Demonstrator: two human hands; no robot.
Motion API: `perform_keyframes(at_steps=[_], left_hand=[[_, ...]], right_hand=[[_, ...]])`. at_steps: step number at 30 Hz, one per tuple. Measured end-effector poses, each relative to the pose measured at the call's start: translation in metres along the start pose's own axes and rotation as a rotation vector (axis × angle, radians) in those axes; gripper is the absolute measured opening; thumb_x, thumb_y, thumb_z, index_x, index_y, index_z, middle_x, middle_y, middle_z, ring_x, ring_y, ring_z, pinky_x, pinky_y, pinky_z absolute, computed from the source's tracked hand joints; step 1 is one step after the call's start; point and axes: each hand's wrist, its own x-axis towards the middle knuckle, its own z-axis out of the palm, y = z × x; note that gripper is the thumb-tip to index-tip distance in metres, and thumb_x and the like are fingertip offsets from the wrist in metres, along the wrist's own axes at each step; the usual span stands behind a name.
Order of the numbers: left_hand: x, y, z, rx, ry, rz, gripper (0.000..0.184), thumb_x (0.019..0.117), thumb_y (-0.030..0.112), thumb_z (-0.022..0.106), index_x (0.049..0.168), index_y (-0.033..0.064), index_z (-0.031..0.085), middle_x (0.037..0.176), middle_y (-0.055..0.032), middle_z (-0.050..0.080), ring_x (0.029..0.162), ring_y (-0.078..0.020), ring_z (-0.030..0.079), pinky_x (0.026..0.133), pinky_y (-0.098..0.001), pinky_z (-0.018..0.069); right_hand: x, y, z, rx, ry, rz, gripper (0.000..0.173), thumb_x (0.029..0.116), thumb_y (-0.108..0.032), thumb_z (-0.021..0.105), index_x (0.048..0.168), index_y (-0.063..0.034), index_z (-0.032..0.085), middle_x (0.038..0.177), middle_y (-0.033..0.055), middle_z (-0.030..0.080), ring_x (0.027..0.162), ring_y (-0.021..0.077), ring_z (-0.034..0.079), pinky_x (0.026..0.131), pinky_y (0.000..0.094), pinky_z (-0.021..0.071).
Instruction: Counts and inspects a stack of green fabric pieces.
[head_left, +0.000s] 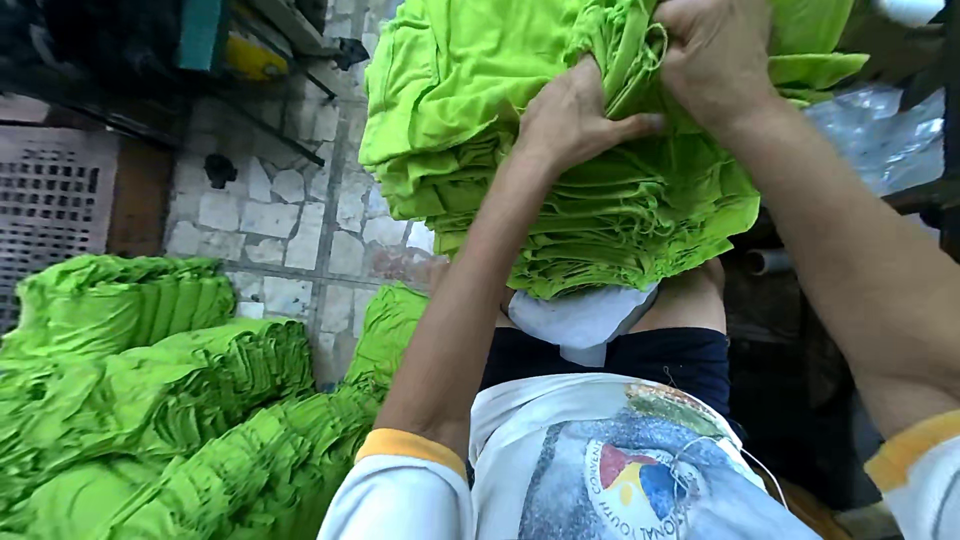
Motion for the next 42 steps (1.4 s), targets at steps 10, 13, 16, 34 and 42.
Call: perform_keyframes(at_steps=[10, 13, 16, 34, 42], left_hand=[[0.040, -0.004, -0.024, -0.211, -0.128, -0.237, 0.060, 0.0947, 0.057, 0.065, 0.125, 0.0050, 0.062, 0.114, -0.0100, 0.069, 0.105, -0.0173, 0.067, 0.095, -0.0443, 0.0536], [0.043, -0.018, -0.015, -0.229, -0.093, -0.141, 0.057, 0.0937, 0.057, 0.066, 0.119, 0.0062, 0.065, 0.111, -0.0089, 0.070, 0.105, -0.0164, 0.068, 0.095, -0.0438, 0.0540], [0.029, -0.023, -0.016, -0.240, -0.106, 0.030, 0.058, 0.0950, 0.054, 0.066, 0.126, 0.0052, 0.064, 0.116, -0.0083, 0.070, 0.109, -0.0129, 0.067, 0.099, -0.0402, 0.0529], [0.036, -0.017, -0.010, -0.181, -0.082, -0.080, 0.056, 0.0879, 0.048, 0.075, 0.122, 0.0048, 0.065, 0.117, -0.0111, 0.070, 0.112, -0.0192, 0.067, 0.100, -0.0470, 0.0521], [0.009, -0.009, 0.003, -0.019, -0.004, -0.020, 0.066, 0.0858, 0.051, 0.078, 0.121, -0.0021, 0.062, 0.113, -0.0201, 0.068, 0.111, -0.0352, 0.066, 0.095, -0.0600, 0.0501]], right_hand=[[-0.093, -0.002, 0.015, -0.205, -0.217, -0.231, 0.028, 0.0906, 0.013, 0.056, 0.112, -0.0016, 0.067, 0.118, 0.0280, 0.064, 0.113, 0.0532, 0.061, 0.080, 0.0672, 0.0506], [-0.084, 0.010, 0.001, -0.080, -0.316, -0.134, 0.033, 0.0867, 0.015, 0.055, 0.107, -0.0031, 0.074, 0.116, 0.0262, 0.067, 0.107, 0.0528, 0.064, 0.075, 0.0724, 0.0491], [-0.062, 0.008, -0.018, 0.087, -0.165, -0.155, 0.028, 0.0892, 0.012, 0.049, 0.098, 0.0026, 0.074, 0.108, 0.0271, 0.069, 0.100, 0.0474, 0.066, 0.080, 0.0670, 0.0494], [-0.094, 0.011, -0.007, 0.083, -0.133, -0.094, 0.030, 0.0894, 0.013, 0.050, 0.104, 0.0015, 0.074, 0.117, 0.0257, 0.066, 0.107, 0.0462, 0.064, 0.083, 0.0654, 0.0511], [-0.004, -0.009, 0.005, 0.092, 0.070, 0.024, 0.030, 0.0944, 0.000, 0.047, 0.104, -0.0004, 0.075, 0.122, 0.0208, 0.068, 0.114, 0.0373, 0.065, 0.094, 0.0585, 0.0482]])
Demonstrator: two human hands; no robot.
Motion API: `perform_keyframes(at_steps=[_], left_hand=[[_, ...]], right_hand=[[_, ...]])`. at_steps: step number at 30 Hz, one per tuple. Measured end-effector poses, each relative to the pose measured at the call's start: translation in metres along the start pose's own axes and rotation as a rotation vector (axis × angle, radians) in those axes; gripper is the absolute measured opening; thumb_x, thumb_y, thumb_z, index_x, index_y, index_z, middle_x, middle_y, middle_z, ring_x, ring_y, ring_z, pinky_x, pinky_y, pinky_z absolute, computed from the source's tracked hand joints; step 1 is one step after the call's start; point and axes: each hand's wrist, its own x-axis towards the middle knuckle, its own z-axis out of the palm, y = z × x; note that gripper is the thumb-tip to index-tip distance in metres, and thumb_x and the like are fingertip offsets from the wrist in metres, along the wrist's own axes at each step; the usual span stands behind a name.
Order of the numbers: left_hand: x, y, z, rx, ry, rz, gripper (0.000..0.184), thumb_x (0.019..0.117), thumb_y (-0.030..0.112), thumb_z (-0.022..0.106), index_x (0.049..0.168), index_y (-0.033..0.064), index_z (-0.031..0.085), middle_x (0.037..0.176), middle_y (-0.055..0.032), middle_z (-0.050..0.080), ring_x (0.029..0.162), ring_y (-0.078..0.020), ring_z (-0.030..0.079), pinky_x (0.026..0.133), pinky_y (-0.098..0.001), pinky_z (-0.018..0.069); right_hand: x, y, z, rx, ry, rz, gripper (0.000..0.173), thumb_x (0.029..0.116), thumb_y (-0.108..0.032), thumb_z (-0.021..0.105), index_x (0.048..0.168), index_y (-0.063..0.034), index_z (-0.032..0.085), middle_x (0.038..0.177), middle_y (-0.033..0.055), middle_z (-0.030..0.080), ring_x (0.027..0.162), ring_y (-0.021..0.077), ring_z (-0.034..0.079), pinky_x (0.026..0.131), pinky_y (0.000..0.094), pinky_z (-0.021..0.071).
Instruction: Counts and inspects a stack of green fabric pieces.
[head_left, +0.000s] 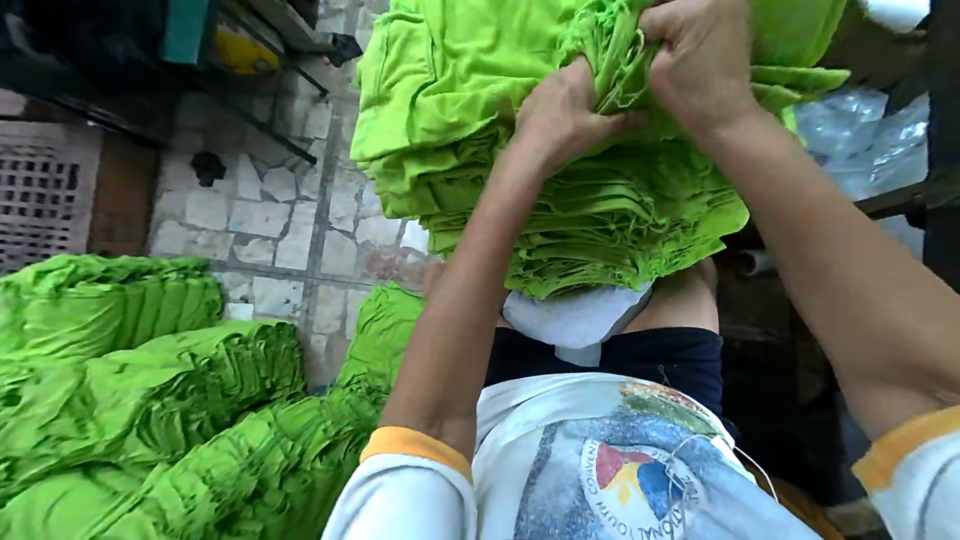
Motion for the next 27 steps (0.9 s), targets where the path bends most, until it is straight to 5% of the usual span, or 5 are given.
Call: perform_keyframes(at_steps=[6, 11, 17, 22, 27], left_hand=[[0.022, 0.000, -0.021, -0.110, -0.087, -0.158, 0.045, 0.0959, 0.038, 0.068, 0.118, -0.0001, 0.060, 0.110, -0.0163, 0.065, 0.102, -0.0257, 0.064, 0.090, -0.0510, 0.0501], [0.027, -0.005, -0.020, -0.195, -0.102, -0.165, 0.057, 0.0905, 0.048, 0.074, 0.124, 0.0046, 0.061, 0.116, -0.0100, 0.068, 0.109, -0.0172, 0.066, 0.097, -0.0437, 0.0528], [-0.005, -0.005, -0.018, -0.287, -0.201, 0.171, 0.071, 0.0896, 0.044, 0.076, 0.140, 0.0020, 0.050, 0.125, -0.0057, 0.066, 0.114, -0.0049, 0.064, 0.103, -0.0279, 0.0512], [-0.004, 0.004, 0.004, 0.072, 0.007, 0.034, 0.074, 0.0841, 0.055, 0.078, 0.127, -0.0020, 0.059, 0.117, -0.0200, 0.068, 0.115, -0.0357, 0.065, 0.098, -0.0597, 0.0490], [0.024, -0.002, -0.016, -0.118, -0.074, -0.088, 0.050, 0.0950, 0.042, 0.069, 0.121, 0.0001, 0.063, 0.114, -0.0151, 0.068, 0.107, -0.0238, 0.066, 0.096, -0.0491, 0.0519]], right_hand=[[-0.074, -0.010, -0.001, -0.205, -0.041, -0.354, 0.030, 0.0960, 0.009, 0.049, 0.117, -0.0016, 0.068, 0.126, 0.0269, 0.064, 0.120, 0.0484, 0.059, 0.092, 0.0608, 0.0506], [-0.105, 0.022, 0.010, -0.235, -0.278, -0.232, 0.026, 0.0852, 0.016, 0.058, 0.102, -0.0005, 0.070, 0.116, 0.0268, 0.065, 0.114, 0.0518, 0.060, 0.083, 0.0678, 0.0496], [-0.055, 0.003, -0.043, 0.008, -0.139, -0.198, 0.027, 0.0945, 0.006, 0.045, 0.102, 0.0054, 0.072, 0.109, 0.0281, 0.068, 0.100, 0.0481, 0.065, 0.079, 0.0662, 0.0470], [-0.020, 0.003, -0.001, -0.008, -0.007, -0.024, 0.028, 0.0917, 0.003, 0.046, 0.102, 0.0021, 0.073, 0.110, 0.0233, 0.070, 0.107, 0.0406, 0.066, 0.088, 0.0610, 0.0478], [-0.068, -0.005, 0.000, -0.208, 0.183, -0.394, 0.024, 0.1024, 0.001, 0.047, 0.114, 0.0007, 0.068, 0.116, 0.0267, 0.068, 0.109, 0.0455, 0.065, 0.084, 0.0548, 0.0543]])
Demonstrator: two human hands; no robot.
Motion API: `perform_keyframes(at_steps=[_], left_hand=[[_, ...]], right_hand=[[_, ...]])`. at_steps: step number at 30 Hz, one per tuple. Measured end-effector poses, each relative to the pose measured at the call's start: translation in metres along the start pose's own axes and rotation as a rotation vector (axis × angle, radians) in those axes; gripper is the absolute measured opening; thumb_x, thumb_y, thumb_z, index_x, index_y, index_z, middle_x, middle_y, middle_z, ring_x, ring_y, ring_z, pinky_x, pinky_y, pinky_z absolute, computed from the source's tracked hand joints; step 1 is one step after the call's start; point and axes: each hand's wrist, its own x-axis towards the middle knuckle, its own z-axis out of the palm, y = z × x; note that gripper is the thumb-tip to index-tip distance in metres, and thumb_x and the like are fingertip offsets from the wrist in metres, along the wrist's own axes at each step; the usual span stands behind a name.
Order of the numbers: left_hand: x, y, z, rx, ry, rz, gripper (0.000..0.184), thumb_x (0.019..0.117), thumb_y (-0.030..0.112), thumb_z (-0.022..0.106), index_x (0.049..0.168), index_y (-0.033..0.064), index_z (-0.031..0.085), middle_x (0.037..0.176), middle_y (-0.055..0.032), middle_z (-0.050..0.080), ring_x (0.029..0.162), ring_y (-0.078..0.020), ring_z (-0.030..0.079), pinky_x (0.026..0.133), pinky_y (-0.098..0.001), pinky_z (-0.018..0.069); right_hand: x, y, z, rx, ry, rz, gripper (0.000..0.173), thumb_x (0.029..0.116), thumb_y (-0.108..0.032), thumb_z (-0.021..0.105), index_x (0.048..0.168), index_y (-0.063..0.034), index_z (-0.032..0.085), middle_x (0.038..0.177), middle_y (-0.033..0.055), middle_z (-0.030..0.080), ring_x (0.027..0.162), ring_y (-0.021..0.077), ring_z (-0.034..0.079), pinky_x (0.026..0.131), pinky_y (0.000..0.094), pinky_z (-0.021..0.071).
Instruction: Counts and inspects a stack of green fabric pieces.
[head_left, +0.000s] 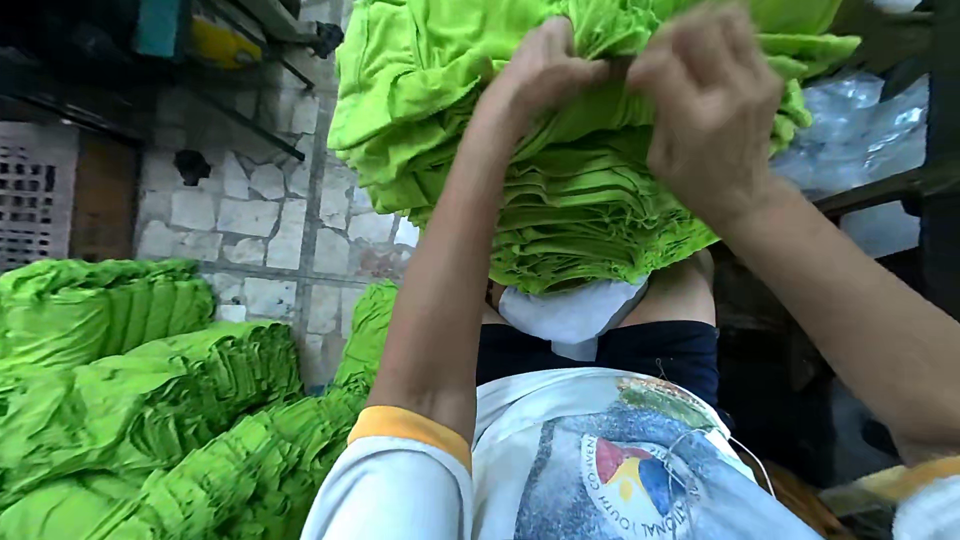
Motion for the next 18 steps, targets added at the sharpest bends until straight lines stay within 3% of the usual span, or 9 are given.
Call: perform_keyframes(at_steps=[2, 4, 6, 10, 13, 16, 17, 18], left_hand=[[0.005, 0.003, -0.009, -0.044, -0.025, -0.031, 0.055, 0.0940, 0.050, 0.068, 0.122, 0.0036, 0.063, 0.113, -0.0090, 0.070, 0.104, -0.0155, 0.068, 0.095, -0.0422, 0.0543], [0.004, 0.009, -0.013, -0.056, -0.036, -0.067, 0.058, 0.0934, 0.053, 0.068, 0.125, 0.0043, 0.062, 0.115, -0.0086, 0.069, 0.105, -0.0147, 0.067, 0.096, -0.0418, 0.0540], [0.003, 0.010, -0.013, -0.086, -0.019, -0.083, 0.058, 0.0927, 0.053, 0.070, 0.124, 0.0043, 0.061, 0.112, -0.0085, 0.069, 0.103, -0.0146, 0.067, 0.093, -0.0411, 0.0546], [0.004, -0.002, -0.006, -0.125, 0.013, 0.008, 0.052, 0.0904, 0.049, 0.074, 0.121, 0.0071, 0.066, 0.113, -0.0054, 0.071, 0.106, -0.0113, 0.068, 0.097, -0.0385, 0.0546], [-0.002, -0.011, 0.003, -0.102, 0.017, 0.195, 0.057, 0.0883, 0.047, 0.075, 0.126, 0.0052, 0.064, 0.117, -0.0065, 0.071, 0.111, -0.0110, 0.067, 0.101, -0.0382, 0.0531], [-0.032, -0.004, 0.007, -0.123, -0.108, 0.340, 0.082, 0.0873, 0.051, 0.075, 0.145, 0.0013, 0.046, 0.131, -0.0069, 0.065, 0.121, -0.0072, 0.062, 0.108, -0.0308, 0.0499], [-0.038, -0.002, 0.012, -0.046, -0.065, 0.346, 0.091, 0.0812, 0.058, 0.079, 0.145, 0.0009, 0.047, 0.134, -0.0090, 0.064, 0.126, -0.0116, 0.060, 0.110, -0.0344, 0.0486], [-0.042, 0.001, 0.019, 0.090, 0.007, 0.300, 0.101, 0.0755, 0.067, 0.078, 0.144, -0.0018, 0.049, 0.137, -0.0152, 0.061, 0.130, -0.0221, 0.057, 0.111, -0.0449, 0.0451]], right_hand=[[-0.024, 0.003, 0.006, -0.041, -0.193, -0.069, 0.022, 0.0963, 0.009, 0.053, 0.110, 0.0007, 0.068, 0.119, 0.0280, 0.065, 0.110, 0.0496, 0.062, 0.082, 0.0599, 0.0527], [-0.039, 0.015, 0.013, -0.091, -0.450, 0.043, 0.027, 0.0909, 0.015, 0.056, 0.111, 0.0017, 0.068, 0.129, 0.0317, 0.058, 0.118, 0.0541, 0.057, 0.087, 0.0672, 0.0483], [-0.040, 0.025, 0.010, -0.143, -0.512, 0.045, 0.022, 0.0905, 0.015, 0.057, 0.105, 0.0036, 0.068, 0.124, 0.0313, 0.060, 0.115, 0.0530, 0.059, 0.086, 0.0676, 0.0476], [-0.031, 0.027, -0.023, -0.013, -0.432, 0.046, 0.016, 0.0905, 0.014, 0.054, 0.094, 0.0065, 0.068, 0.100, 0.0284, 0.067, 0.093, 0.0517, 0.067, 0.067, 0.0665, 0.0506], [-0.008, 0.031, -0.052, 0.235, -0.345, 0.057, 0.025, 0.0911, 0.012, 0.046, 0.092, 0.0058, 0.070, 0.097, 0.0271, 0.068, 0.091, 0.0478, 0.066, 0.073, 0.0642, 0.0483], [0.013, 0.040, -0.034, 0.304, -0.234, 0.149, 0.026, 0.0922, 0.008, 0.043, 0.092, 0.0088, 0.069, 0.095, 0.0277, 0.068, 0.091, 0.0429, 0.065, 0.078, 0.0588, 0.0476], [0.021, 0.045, -0.021, 0.327, -0.217, 0.215, 0.027, 0.0927, 0.006, 0.043, 0.094, 0.0079, 0.070, 0.096, 0.0259, 0.068, 0.093, 0.0383, 0.065, 0.082, 0.0549, 0.0478], [0.028, 0.048, -0.010, 0.342, -0.221, 0.282, 0.028, 0.0933, 0.004, 0.044, 0.096, 0.0061, 0.071, 0.099, 0.0244, 0.069, 0.097, 0.0347, 0.065, 0.087, 0.0526, 0.0477]])
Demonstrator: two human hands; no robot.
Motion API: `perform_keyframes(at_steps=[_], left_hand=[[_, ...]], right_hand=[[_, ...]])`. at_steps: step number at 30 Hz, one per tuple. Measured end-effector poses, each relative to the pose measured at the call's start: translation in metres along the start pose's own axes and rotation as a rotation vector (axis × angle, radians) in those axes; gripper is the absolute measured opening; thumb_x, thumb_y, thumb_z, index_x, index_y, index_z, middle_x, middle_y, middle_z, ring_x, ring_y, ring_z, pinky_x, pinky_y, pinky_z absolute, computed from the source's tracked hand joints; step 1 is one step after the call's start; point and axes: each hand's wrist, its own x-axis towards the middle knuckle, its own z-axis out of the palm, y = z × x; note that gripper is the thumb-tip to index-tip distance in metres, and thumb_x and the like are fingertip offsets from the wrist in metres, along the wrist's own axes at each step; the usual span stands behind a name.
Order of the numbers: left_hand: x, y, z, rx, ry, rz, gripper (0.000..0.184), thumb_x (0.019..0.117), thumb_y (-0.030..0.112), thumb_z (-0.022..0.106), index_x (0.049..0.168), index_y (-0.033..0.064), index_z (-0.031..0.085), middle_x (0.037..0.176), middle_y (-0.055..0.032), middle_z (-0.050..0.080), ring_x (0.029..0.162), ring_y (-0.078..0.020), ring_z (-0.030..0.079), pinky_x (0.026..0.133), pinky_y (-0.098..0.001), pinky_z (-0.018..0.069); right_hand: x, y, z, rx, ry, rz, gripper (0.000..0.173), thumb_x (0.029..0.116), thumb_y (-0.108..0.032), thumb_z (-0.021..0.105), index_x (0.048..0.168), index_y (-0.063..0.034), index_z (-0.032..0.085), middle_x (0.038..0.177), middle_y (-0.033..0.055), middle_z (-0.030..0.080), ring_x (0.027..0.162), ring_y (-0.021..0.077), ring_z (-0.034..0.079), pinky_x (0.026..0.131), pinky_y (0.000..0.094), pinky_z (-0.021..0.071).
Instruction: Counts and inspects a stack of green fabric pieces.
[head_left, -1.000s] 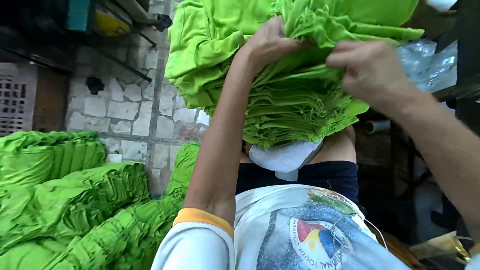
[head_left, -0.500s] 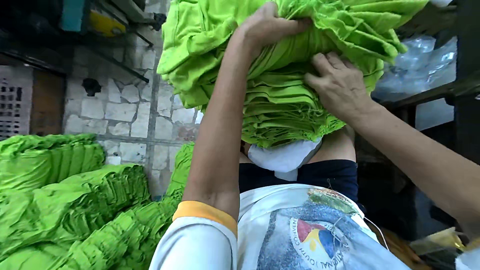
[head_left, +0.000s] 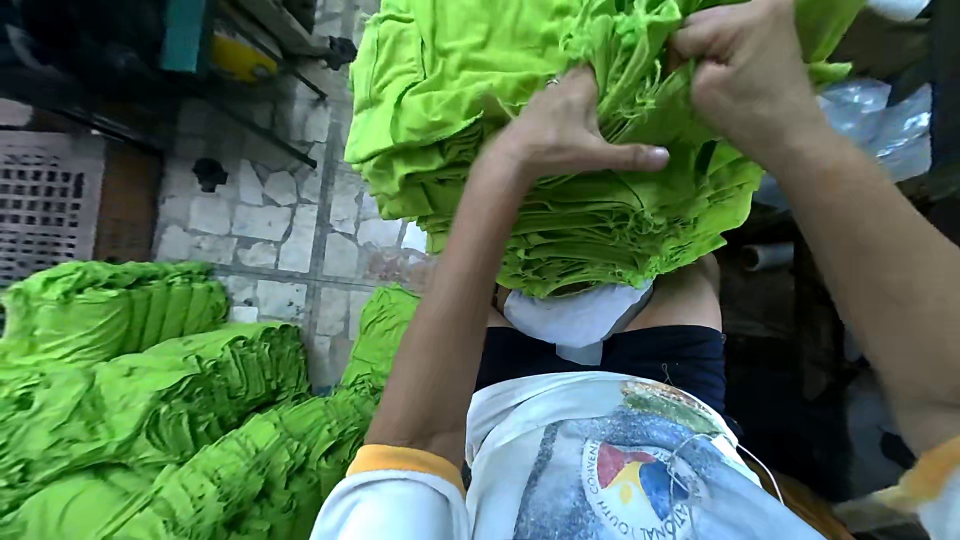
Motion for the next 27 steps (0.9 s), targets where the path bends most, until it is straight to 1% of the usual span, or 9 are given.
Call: perform_keyframes(at_steps=[2, 5, 8, 12, 15, 18, 22, 25, 27], left_hand=[[0.002, 0.010, 0.012, 0.184, 0.101, -0.150, 0.099, 0.0782, 0.069, 0.074, 0.137, -0.0071, 0.053, 0.132, -0.0237, 0.062, 0.127, -0.0372, 0.058, 0.106, -0.0577, 0.0447], [0.019, 0.008, 0.007, 0.147, 0.125, -0.293, 0.065, 0.0890, 0.054, 0.073, 0.121, -0.0016, 0.063, 0.115, -0.0198, 0.069, 0.114, -0.0365, 0.065, 0.096, -0.0591, 0.0493], [0.039, -0.008, -0.013, 0.023, 0.011, -0.339, 0.046, 0.0947, 0.044, 0.068, 0.108, 0.0004, 0.066, 0.108, -0.0183, 0.068, 0.106, -0.0327, 0.065, 0.090, -0.0587, 0.0496], [0.050, -0.016, -0.023, -0.100, -0.054, -0.362, 0.056, 0.0908, 0.053, 0.071, 0.118, 0.0046, 0.066, 0.117, -0.0117, 0.069, 0.112, -0.0208, 0.065, 0.099, -0.0481, 0.0505], [0.050, -0.017, -0.019, -0.091, -0.035, -0.344, 0.060, 0.0883, 0.056, 0.073, 0.117, 0.0041, 0.067, 0.116, -0.0124, 0.069, 0.113, -0.0223, 0.065, 0.100, -0.0495, 0.0497], [0.043, -0.020, -0.015, -0.070, -0.019, -0.286, 0.058, 0.0890, 0.055, 0.073, 0.115, 0.0029, 0.067, 0.114, -0.0139, 0.069, 0.111, -0.0251, 0.066, 0.099, -0.0522, 0.0497], [0.006, 0.002, -0.023, -0.107, -0.158, -0.182, 0.089, 0.0923, 0.066, 0.061, 0.150, 0.0016, 0.042, 0.138, -0.0159, 0.060, 0.128, -0.0207, 0.059, 0.111, -0.0457, 0.0451], [0.002, 0.008, -0.001, 0.089, 0.006, -0.146, 0.096, 0.0795, 0.070, 0.073, 0.137, -0.0044, 0.052, 0.126, -0.0201, 0.065, 0.120, -0.0316, 0.063, 0.103, -0.0546, 0.0479], [0.007, 0.009, 0.006, 0.179, 0.081, -0.230, 0.082, 0.0854, 0.065, 0.071, 0.126, -0.0055, 0.059, 0.116, -0.0224, 0.068, 0.114, -0.0383, 0.065, 0.096, -0.0597, 0.0491]], right_hand=[[0.015, 0.002, 0.009, 0.012, -0.019, 0.115, 0.029, 0.0927, 0.000, 0.045, 0.099, 0.0011, 0.074, 0.105, 0.0210, 0.071, 0.103, 0.0312, 0.066, 0.091, 0.0533, 0.0471], [0.011, -0.016, 0.013, -0.128, 0.043, 0.128, 0.027, 0.0940, 0.001, 0.046, 0.102, 0.0035, 0.071, 0.108, 0.0248, 0.069, 0.106, 0.0397, 0.065, 0.088, 0.0593, 0.0468], [-0.028, -0.043, 0.019, -0.318, 0.146, -0.165, 0.026, 0.1007, 0.001, 0.044, 0.113, 0.0023, 0.066, 0.117, 0.0278, 0.066, 0.114, 0.0472, 0.062, 0.090, 0.0583, 0.0508], [-0.074, -0.019, 0.037, -0.313, -0.204, -0.242, 0.029, 0.0923, 0.011, 0.055, 0.112, -0.0043, 0.069, 0.114, 0.0261, 0.064, 0.112, 0.0496, 0.061, 0.085, 0.0636, 0.0506], [-0.074, -0.008, 0.025, -0.247, -0.220, -0.173, 0.021, 0.0872, 0.014, 0.056, 0.094, 0.0015, 0.071, 0.104, 0.0257, 0.066, 0.103, 0.0510, 0.062, 0.075, 0.0645, 0.0516], [-0.057, -0.012, 0.002, -0.178, -0.186, -0.160, 0.024, 0.0892, 0.013, 0.050, 0.092, 0.0040, 0.072, 0.098, 0.0263, 0.068, 0.094, 0.0498, 0.066, 0.072, 0.0666, 0.0501], [-0.016, -0.014, -0.008, -0.029, -0.037, -0.051, 0.027, 0.0939, 0.006, 0.043, 0.097, 0.0085, 0.070, 0.095, 0.0263, 0.068, 0.091, 0.0393, 0.065, 0.079, 0.0573, 0.0476], [0.010, -0.008, 0.014, 0.051, 0.029, 0.186, 0.023, 0.0944, -0.003, 0.047, 0.090, 0.0025, 0.069, 0.087, 0.0161, 0.066, 0.082, 0.0213, 0.059, 0.076, 0.0449, 0.0450], [0.015, -0.012, 0.019, 0.014, 0.021, 0.245, 0.025, 0.0931, -0.002, 0.047, 0.096, 0.0011, 0.072, 0.095, 0.0194, 0.069, 0.090, 0.0285, 0.064, 0.080, 0.0520, 0.0468]])
